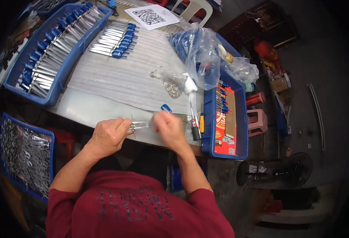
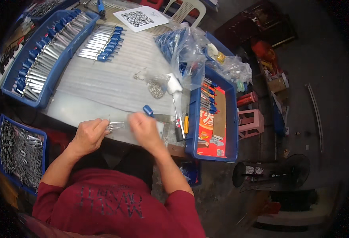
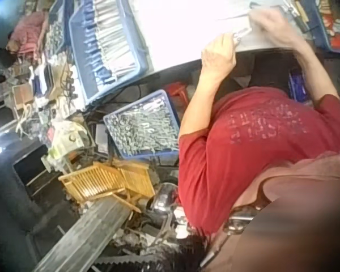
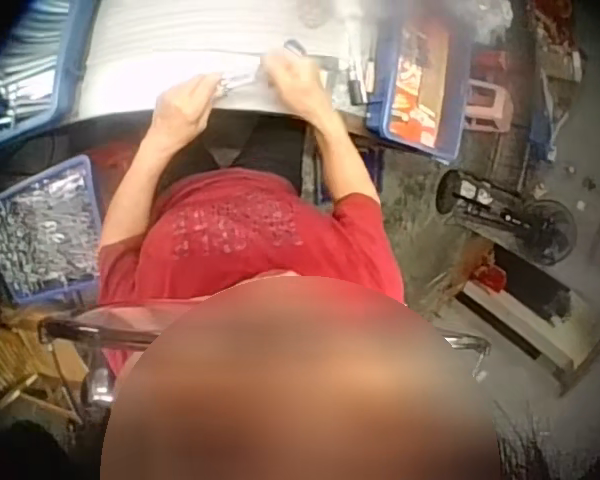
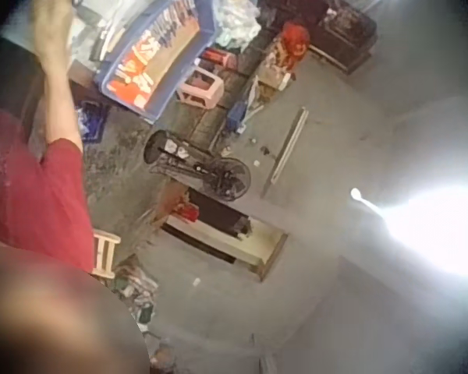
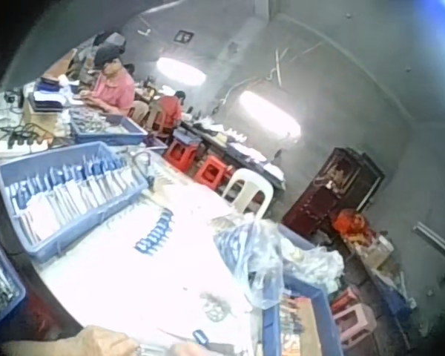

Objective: Assembling handheld tools by inserting metal shafts and springs into blue plastic handles at a workstation.

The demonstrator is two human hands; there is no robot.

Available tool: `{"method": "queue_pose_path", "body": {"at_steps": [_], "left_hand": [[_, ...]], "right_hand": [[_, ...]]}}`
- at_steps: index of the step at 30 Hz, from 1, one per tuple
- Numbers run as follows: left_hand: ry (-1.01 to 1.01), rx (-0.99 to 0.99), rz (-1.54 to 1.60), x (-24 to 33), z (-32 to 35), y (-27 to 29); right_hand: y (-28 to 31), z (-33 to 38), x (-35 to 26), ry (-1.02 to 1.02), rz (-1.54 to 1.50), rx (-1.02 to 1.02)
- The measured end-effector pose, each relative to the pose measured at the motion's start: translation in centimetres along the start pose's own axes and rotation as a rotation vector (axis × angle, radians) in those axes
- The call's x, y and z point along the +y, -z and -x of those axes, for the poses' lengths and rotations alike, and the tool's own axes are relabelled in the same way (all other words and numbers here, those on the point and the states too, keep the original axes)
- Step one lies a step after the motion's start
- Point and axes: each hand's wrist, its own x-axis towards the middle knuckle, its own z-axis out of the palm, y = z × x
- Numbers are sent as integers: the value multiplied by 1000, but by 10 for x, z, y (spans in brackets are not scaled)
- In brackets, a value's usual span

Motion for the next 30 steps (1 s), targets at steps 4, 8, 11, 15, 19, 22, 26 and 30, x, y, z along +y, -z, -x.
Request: {"method": "queue_pose_path", "body": {"at_steps": [4, 8, 11, 15, 19, 22, 26, 30], "left_hand": [[32, 3, -51, -17, -4, -7], [47, -24, -116, -29, -6, -16], [36, -25, -122, -29, -13, -23], [87, -57, -133, -32, -9, -22], [103, -64, -135, -33, -9, -21], [91, -26, -151, -33, -10, -22], [93, -29, -151, -32, -12, -21], [88, -7, -140, -34, -11, -20]], "right_hand": [[58, -74, 3, 114, -19, 547], [120, -153, 52, -13, -91, 671], [167, -195, 125, -101, 218, 646], [154, -218, 141, -176, 631, 393], [137, -226, 126, -217, 628, 307], [132, -238, 129, -195, 854, 335], [145, -245, 144, -245, 936, 321], [141, -237, 139, -248, 971, 391]]}}
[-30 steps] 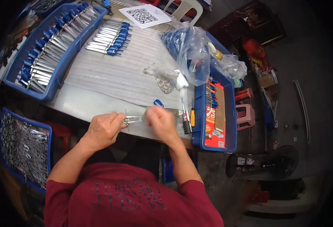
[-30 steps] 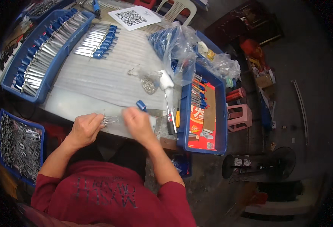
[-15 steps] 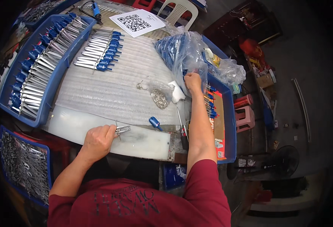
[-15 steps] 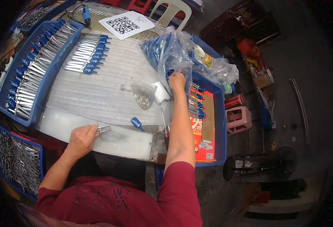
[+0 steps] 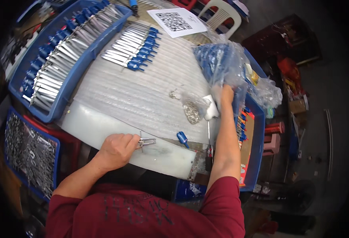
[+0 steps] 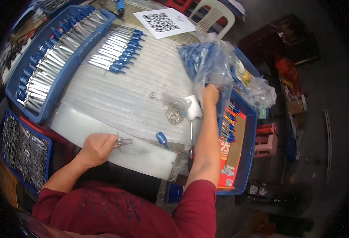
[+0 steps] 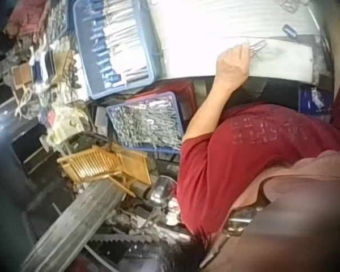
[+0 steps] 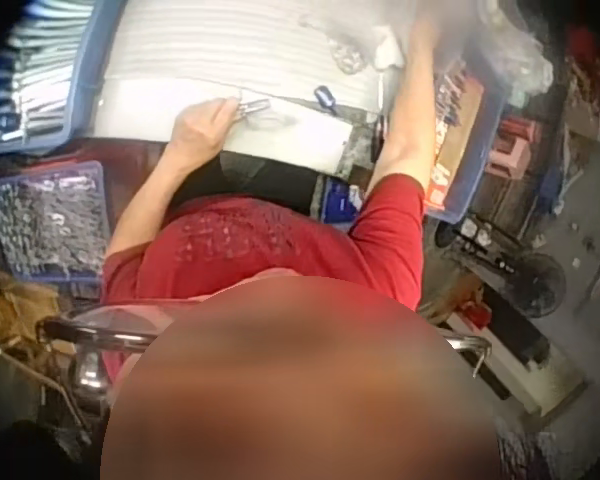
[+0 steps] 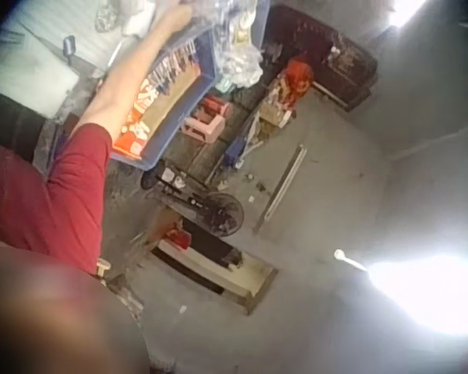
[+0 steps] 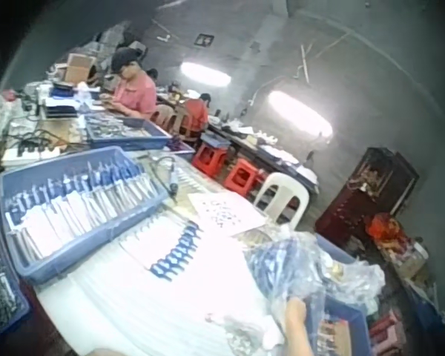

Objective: Assembling handheld tools by inserting metal shafts and springs into blue plastic handles at a workstation.

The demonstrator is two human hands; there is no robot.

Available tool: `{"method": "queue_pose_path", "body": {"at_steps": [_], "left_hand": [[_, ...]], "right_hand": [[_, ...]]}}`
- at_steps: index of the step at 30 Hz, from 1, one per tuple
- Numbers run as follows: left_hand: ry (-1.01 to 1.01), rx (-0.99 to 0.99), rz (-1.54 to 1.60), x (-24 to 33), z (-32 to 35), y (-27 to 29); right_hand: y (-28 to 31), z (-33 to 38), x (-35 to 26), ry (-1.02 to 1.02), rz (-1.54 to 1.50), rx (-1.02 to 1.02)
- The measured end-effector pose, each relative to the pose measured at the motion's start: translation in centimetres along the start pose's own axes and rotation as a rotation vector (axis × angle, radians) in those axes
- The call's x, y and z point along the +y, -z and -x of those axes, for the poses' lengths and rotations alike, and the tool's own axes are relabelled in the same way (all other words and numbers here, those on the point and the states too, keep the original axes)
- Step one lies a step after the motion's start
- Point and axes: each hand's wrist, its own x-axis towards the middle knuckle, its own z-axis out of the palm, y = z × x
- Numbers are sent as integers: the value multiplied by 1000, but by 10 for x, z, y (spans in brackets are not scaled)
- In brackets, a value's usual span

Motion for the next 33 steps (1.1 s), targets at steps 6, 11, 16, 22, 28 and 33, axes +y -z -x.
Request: {"method": "queue_pose_path", "body": {"at_steps": [6, 11, 16, 22, 28, 33], "left_hand": [[-14, 12, -9, -1, 6, -3], [-20, 21, -7, -2, 5, -4], [-6, 34, -18, -5, 8, -2], [-10, 80, -20, -4, 9, -5], [-53, 64, -21, -3, 11, -4], [-47, 82, -28, -3, 13, -9]], "right_hand": [[-1, 6, 16, 87, -99, -34], [-19, -14, 52, 339, -148, -132], [-4, 3, 19, 272, -27, -163], [12, 20, 14, 241, -115, -22], [6, 17, 23, 248, -127, -109], [5, 13, 27, 235, -121, -147]]}}
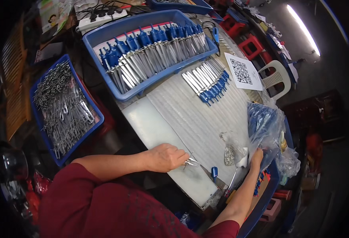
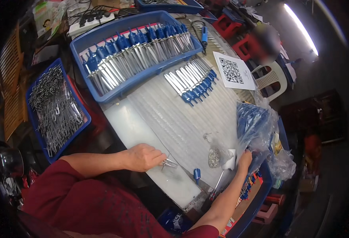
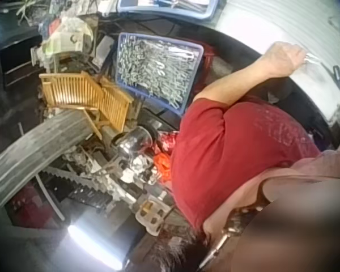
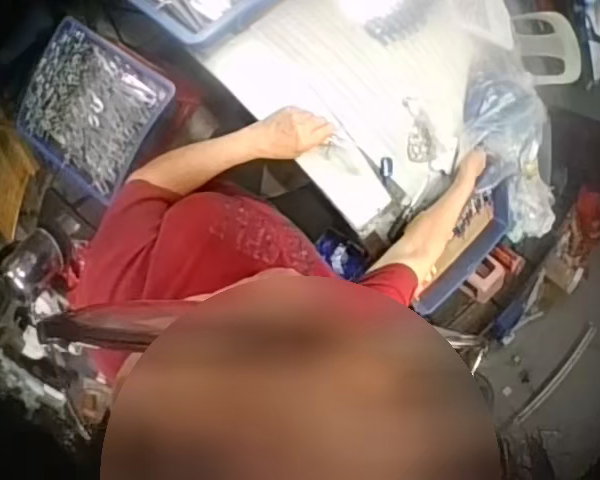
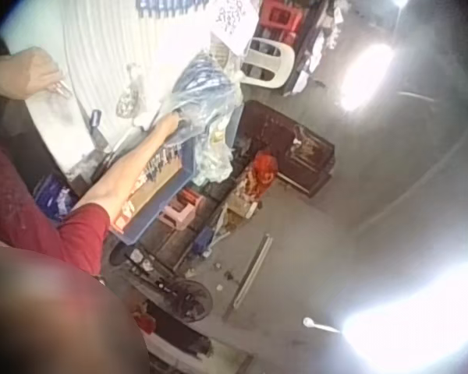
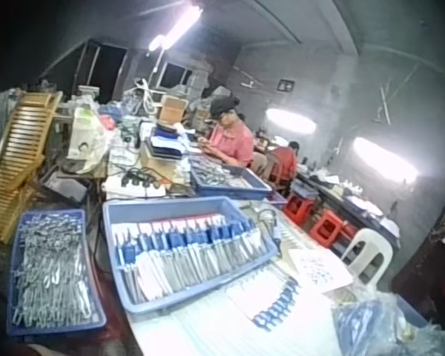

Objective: Assembling handheld tools by inserting metal shafts and springs into blue plastic handles at a workstation.

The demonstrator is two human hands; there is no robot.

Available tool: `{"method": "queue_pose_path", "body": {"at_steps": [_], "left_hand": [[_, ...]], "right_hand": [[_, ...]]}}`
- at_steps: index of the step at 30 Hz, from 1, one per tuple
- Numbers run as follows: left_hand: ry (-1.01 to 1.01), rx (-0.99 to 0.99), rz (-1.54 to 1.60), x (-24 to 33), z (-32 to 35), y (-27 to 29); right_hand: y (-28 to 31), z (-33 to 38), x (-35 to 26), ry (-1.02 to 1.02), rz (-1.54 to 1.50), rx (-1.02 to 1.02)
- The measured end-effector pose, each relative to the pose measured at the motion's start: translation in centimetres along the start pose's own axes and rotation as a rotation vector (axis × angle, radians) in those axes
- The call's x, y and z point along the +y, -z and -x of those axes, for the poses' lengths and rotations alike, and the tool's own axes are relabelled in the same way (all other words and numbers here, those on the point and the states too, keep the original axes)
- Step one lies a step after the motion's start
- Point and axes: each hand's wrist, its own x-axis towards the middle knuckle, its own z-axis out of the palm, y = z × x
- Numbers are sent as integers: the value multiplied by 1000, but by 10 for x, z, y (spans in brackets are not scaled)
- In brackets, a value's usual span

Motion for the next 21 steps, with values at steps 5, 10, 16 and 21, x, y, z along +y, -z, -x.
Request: {"method": "queue_pose_path", "body": {"at_steps": [5, 10, 16, 21], "left_hand": [[-2, 8, -10, -2, -1, 1], [-13, 31, -19, 0, 0, 3], [-2, 17, -28, 2, 5, -2], [-15, 29, 46, -2, 1, -3]], "right_hand": [[14, 8, -17, -32, 142, 146], [20, 15, -26, -19, -70, 93], [17, 15, -21, 17, 10, 151], [7, 5, 30, -129, -147, 316]]}}
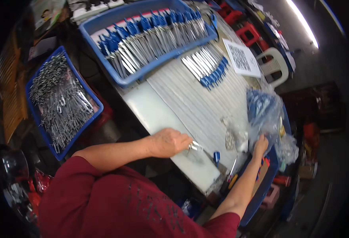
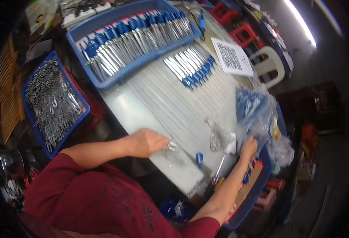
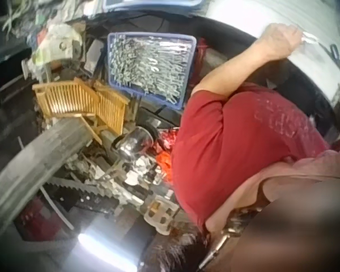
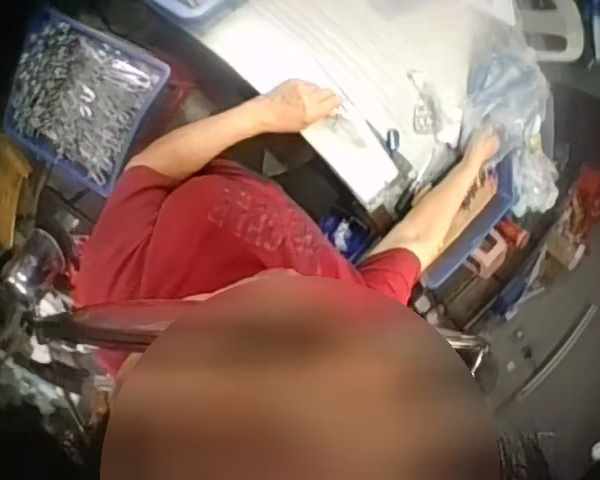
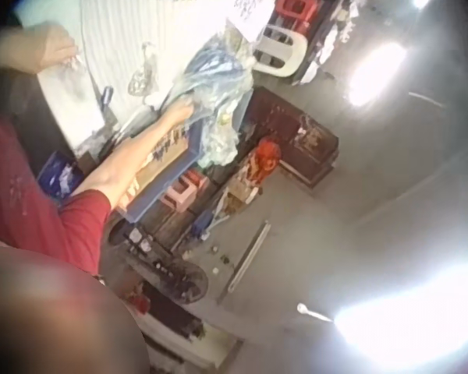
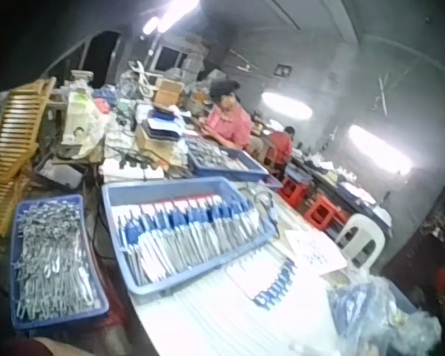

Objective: Assembling handheld tools by inserting metal shafts and springs into blue plastic handles at a workstation.

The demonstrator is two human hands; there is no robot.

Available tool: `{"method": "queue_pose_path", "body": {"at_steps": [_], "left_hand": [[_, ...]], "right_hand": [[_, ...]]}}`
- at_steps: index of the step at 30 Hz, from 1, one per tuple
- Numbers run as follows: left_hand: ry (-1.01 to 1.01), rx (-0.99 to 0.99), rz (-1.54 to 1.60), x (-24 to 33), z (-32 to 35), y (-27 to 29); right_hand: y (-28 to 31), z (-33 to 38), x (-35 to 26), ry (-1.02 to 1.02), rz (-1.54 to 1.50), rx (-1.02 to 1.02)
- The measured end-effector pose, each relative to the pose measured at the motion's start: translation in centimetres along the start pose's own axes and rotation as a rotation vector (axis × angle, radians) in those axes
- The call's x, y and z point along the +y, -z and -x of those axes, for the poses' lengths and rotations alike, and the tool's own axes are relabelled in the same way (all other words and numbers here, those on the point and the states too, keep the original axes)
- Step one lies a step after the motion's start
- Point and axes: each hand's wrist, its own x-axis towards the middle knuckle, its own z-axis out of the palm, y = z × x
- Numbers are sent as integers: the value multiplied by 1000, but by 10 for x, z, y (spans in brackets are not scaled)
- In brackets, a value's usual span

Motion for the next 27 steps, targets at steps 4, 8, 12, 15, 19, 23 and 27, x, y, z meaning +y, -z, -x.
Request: {"method": "queue_pose_path", "body": {"at_steps": [4, 8, 12, 15, 19, 23, 27], "left_hand": [[35, 36, 69, -4, -4, 2], [36, -26, 51, 2, -7, 14], [37, -37, 102, 10, -5, 22], [17, -38, 96, 20, -1, 29], [-6, -63, 116, 27, 4, 39], [-13, -86, 118, 31, 9, 43], [-34, -114, 130, 38, 11, 42]], "right_hand": [[32, 24, -60, -29, -390, 119], [63, 71, -128, -113, -868, 26], [83, 135, -169, 53, -792, -263], [93, 193, -185, 179, -618, -444], [97, 233, -189, 390, -493, -553], [94, 252, -181, 347, -537, -618], [97, 260, -176, 310, -553, -590]]}}
